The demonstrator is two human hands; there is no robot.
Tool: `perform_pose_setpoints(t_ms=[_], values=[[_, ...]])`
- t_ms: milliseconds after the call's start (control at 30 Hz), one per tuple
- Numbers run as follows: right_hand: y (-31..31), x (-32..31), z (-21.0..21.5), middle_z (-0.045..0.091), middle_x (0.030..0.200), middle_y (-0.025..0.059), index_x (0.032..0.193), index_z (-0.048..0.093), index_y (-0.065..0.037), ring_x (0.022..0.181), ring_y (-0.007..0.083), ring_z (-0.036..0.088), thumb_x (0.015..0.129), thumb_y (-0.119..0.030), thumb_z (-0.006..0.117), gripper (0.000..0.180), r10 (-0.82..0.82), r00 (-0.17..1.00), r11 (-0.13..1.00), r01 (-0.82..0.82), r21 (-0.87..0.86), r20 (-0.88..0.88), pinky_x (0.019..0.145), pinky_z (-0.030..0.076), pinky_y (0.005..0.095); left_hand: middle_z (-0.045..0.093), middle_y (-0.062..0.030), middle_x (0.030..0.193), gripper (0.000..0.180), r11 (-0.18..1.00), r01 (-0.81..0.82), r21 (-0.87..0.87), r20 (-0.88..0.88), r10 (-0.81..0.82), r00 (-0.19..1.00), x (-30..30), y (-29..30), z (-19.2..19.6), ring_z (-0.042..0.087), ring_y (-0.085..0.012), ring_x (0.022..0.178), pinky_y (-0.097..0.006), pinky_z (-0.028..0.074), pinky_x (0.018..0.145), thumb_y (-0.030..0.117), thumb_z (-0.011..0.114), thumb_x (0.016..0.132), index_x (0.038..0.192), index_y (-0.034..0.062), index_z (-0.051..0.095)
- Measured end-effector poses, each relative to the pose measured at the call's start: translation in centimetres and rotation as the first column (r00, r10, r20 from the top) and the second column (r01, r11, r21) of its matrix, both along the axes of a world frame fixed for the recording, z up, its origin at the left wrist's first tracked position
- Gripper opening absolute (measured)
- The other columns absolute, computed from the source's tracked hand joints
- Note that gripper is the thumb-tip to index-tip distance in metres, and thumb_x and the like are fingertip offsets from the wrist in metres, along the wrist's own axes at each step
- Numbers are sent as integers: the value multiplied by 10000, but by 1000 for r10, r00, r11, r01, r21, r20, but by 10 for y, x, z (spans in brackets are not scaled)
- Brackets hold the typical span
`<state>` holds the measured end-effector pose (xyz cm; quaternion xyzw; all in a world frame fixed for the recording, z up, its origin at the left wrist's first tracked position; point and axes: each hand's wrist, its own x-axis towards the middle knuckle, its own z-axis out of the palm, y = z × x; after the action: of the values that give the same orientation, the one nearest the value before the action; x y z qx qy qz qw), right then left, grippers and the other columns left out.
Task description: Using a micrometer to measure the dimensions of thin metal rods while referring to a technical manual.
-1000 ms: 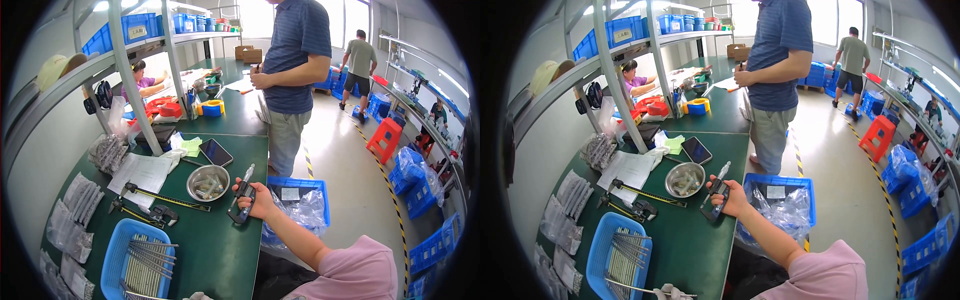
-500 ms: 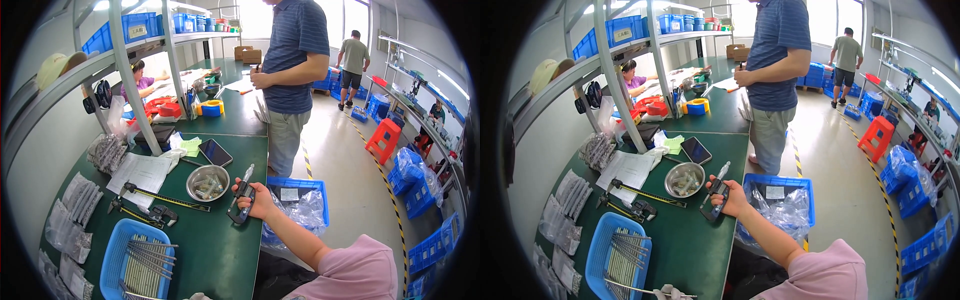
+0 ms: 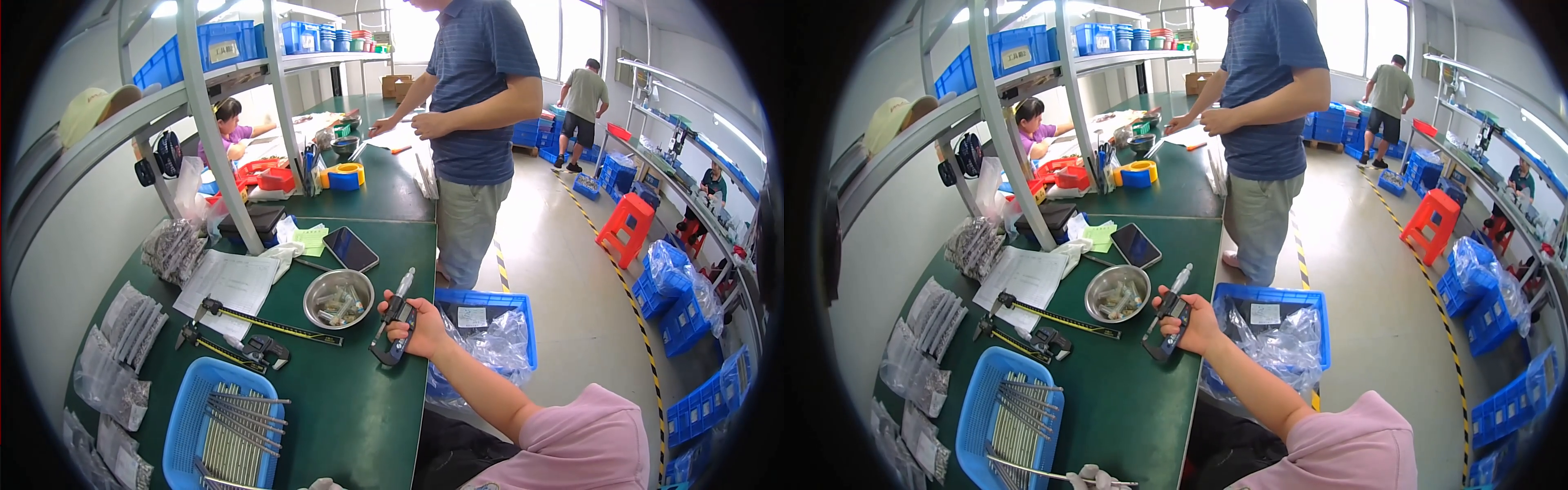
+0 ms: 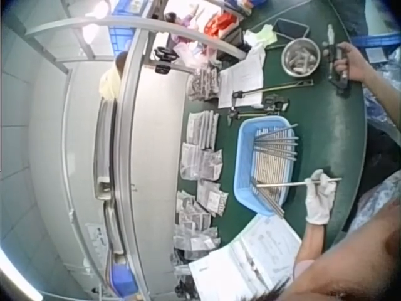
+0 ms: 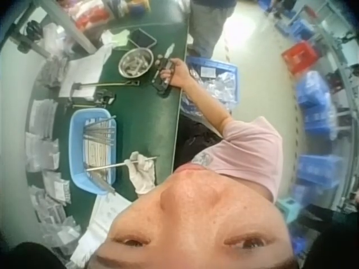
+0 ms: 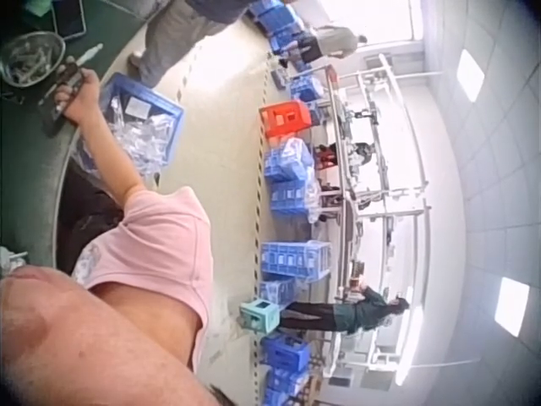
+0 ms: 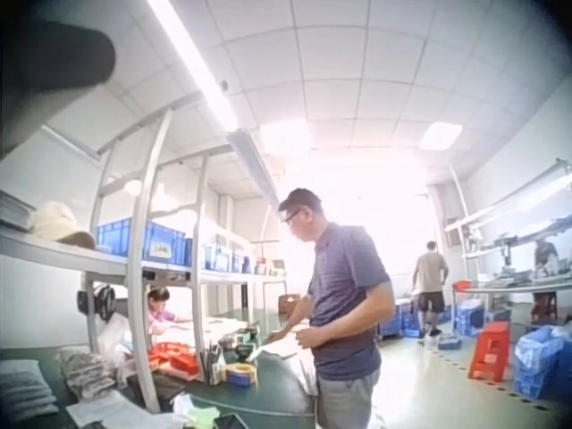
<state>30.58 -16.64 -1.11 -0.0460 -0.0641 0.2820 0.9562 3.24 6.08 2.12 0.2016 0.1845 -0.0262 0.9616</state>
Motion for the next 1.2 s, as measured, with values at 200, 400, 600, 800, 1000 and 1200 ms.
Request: perform_pose_setpoints(t_ms=[200, 400, 600, 800, 1000, 1200], values=[[0, 0, -1, 487, 1005, 94, 1133, 464, -92, 542, 133, 403, 781, -199, 399, 373, -2, 1000, 1000, 2, -1, 14, 506, 350, 255, 397, -22, 613, 386, 1000, 0, -16, -18, 0, 1000, 0, 2, -1, 346, -121, 535, -245, 319, 521, 359, 487, 841, 996, 10, 544], [1, -2, 1, 483, 997, 87, 1133, 461, -91, 540, 129, 401, 781, -199, 401, 373, -5, 1000, 1000, 5, -15, 3, 502, 349, 252, 395, -21, 611, 387, 1000, 7, -20, -8, -7, 1000, -1, 2, 1, 346, -120, 536, -244, 317, 524, 358, 489, 841, 992, 6, 543], [0, 0, 2, 511, 980, 95, 1107, 478, -90, 533, 132, 391, 773, -205, 381, 367, 10, 1000, 1000, -10, -8, -7, 507, 343, 259, 395, -15, 607, 382, 1000, 16, -24, 11, -16, 1000, 1, 2, 0, 342, -117, 533, -244, 311, 523, 366, 495, 838, 979, 15, 547], [1, 0, 1, 486, 985, 78, 1122, 471, -89, 539, 126, 397, 780, -206, 397, 369, -4, 1000, 1000, 4, -16, 2, 502, 342, 247, 377, -3, 593, 372, 1000, -7, 26, -30, 8, 1000, 1, -1, 4, 325, -108, 525, -235, 295, 518, 372, 493, 837, 962, 27, 551], [1, -1, 2, 487, 990, 80, 1121, 470, -92, 535, 125, 399, 779, -207, 398, 368, -4, 1000, 1000, 4, -16, 5, 501, 343, 247, 359, 1, 586, 372, 1000, 8, 12, -8, -8, 1000, 1, 1, 2, 316, -110, 527, -235, 288, 518, 374, 500, 832, 960, 29, 554], [1, -1, 2, 491, 987, 82, 1119, 473, -89, 533, 125, 400, 782, -206, 392, 366, -16, 1000, 999, 16, -30, -5, 501, 344, 246, 344, 4, 584, 373, 999, 5, 39, -35, -4, 999, 1, -1, 7, 314, -114, 536, -239, 285, 521, 377, 510, 825, 959, 32, 556]])
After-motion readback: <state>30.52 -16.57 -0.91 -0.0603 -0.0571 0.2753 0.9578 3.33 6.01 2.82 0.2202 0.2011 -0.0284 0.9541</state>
